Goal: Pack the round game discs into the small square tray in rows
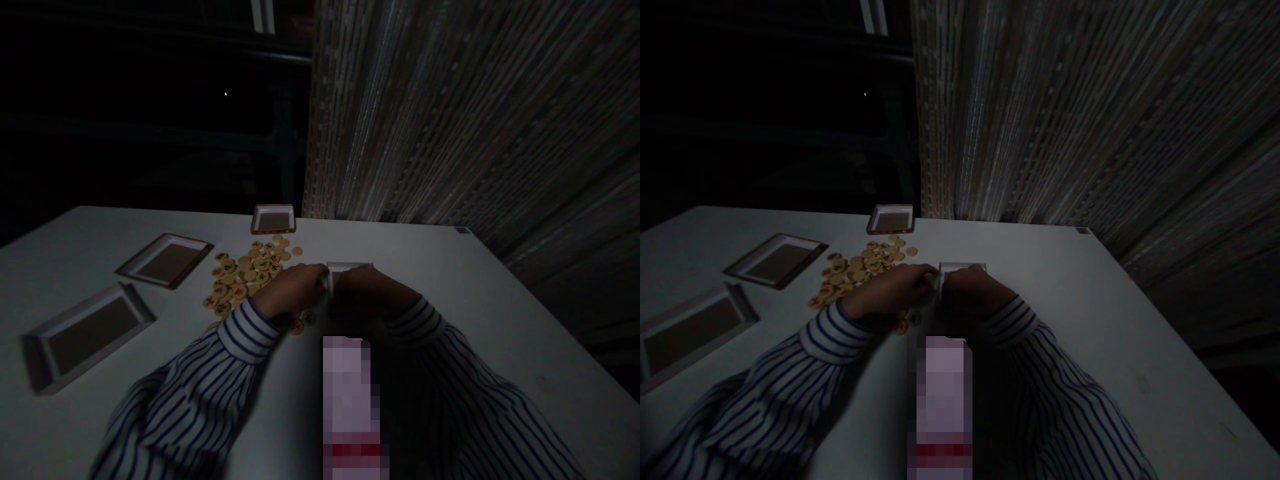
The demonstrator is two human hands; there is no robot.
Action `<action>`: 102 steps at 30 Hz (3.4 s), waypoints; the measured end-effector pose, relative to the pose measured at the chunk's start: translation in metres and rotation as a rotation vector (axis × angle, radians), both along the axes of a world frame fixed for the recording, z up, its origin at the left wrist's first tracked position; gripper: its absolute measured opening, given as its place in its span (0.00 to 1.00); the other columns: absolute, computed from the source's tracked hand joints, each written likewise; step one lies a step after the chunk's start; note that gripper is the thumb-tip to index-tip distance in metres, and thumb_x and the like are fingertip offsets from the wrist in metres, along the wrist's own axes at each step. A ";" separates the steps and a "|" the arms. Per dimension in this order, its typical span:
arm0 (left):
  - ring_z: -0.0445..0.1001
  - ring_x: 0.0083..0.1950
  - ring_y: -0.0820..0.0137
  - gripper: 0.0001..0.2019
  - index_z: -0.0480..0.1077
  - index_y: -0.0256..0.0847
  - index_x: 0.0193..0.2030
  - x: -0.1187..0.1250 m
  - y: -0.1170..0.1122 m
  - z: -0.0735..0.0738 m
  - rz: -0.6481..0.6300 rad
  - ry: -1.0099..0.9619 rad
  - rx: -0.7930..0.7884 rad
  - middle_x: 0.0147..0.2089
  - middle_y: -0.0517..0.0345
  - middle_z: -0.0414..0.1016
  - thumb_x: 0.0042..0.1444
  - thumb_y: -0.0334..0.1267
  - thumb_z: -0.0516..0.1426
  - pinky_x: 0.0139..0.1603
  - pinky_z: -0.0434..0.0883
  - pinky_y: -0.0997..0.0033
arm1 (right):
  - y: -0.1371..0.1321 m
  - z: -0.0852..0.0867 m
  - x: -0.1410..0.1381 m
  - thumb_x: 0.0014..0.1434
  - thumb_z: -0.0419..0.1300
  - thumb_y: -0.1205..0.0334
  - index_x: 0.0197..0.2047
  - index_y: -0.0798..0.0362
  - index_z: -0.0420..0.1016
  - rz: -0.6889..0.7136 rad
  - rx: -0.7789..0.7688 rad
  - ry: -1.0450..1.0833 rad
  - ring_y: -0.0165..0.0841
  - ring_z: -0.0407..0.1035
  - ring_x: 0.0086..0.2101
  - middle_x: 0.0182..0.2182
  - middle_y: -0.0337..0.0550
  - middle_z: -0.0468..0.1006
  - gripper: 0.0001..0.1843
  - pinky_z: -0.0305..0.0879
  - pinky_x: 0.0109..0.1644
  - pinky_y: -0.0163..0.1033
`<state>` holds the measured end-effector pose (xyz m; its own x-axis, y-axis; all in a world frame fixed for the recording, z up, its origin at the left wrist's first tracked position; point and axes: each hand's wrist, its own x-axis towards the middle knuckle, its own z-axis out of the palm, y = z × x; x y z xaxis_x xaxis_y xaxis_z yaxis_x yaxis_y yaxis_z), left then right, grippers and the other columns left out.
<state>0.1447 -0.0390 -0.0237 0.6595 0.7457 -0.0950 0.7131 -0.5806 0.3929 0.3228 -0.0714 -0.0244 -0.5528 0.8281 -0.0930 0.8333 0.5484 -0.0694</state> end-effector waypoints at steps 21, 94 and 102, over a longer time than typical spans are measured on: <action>0.75 0.41 0.67 0.17 0.73 0.44 0.48 0.002 -0.001 -0.005 -0.101 0.011 -0.029 0.43 0.53 0.78 0.54 0.35 0.50 0.37 0.67 0.72 | 0.001 0.016 0.044 0.57 0.48 0.59 0.42 0.53 0.76 -0.426 -0.096 -0.265 0.41 0.73 0.35 0.37 0.53 0.78 0.18 0.63 0.33 0.41; 0.71 0.48 0.63 0.16 0.71 0.40 0.46 -0.089 -0.010 -0.021 0.339 -0.271 0.323 0.47 0.51 0.75 0.56 0.42 0.50 0.52 0.66 0.64 | -0.016 0.046 -0.005 0.62 0.46 0.61 0.43 0.54 0.73 -0.286 0.322 0.108 0.35 0.68 0.41 0.38 0.46 0.77 0.16 0.56 0.45 0.37; 0.71 0.49 0.61 0.12 0.72 0.42 0.43 -0.096 -0.002 -0.035 0.349 -0.215 0.347 0.46 0.51 0.75 0.54 0.38 0.52 0.53 0.64 0.61 | -0.005 0.048 -0.031 0.61 0.47 0.60 0.45 0.55 0.73 -0.221 0.298 0.167 0.35 0.68 0.42 0.39 0.47 0.77 0.17 0.57 0.46 0.37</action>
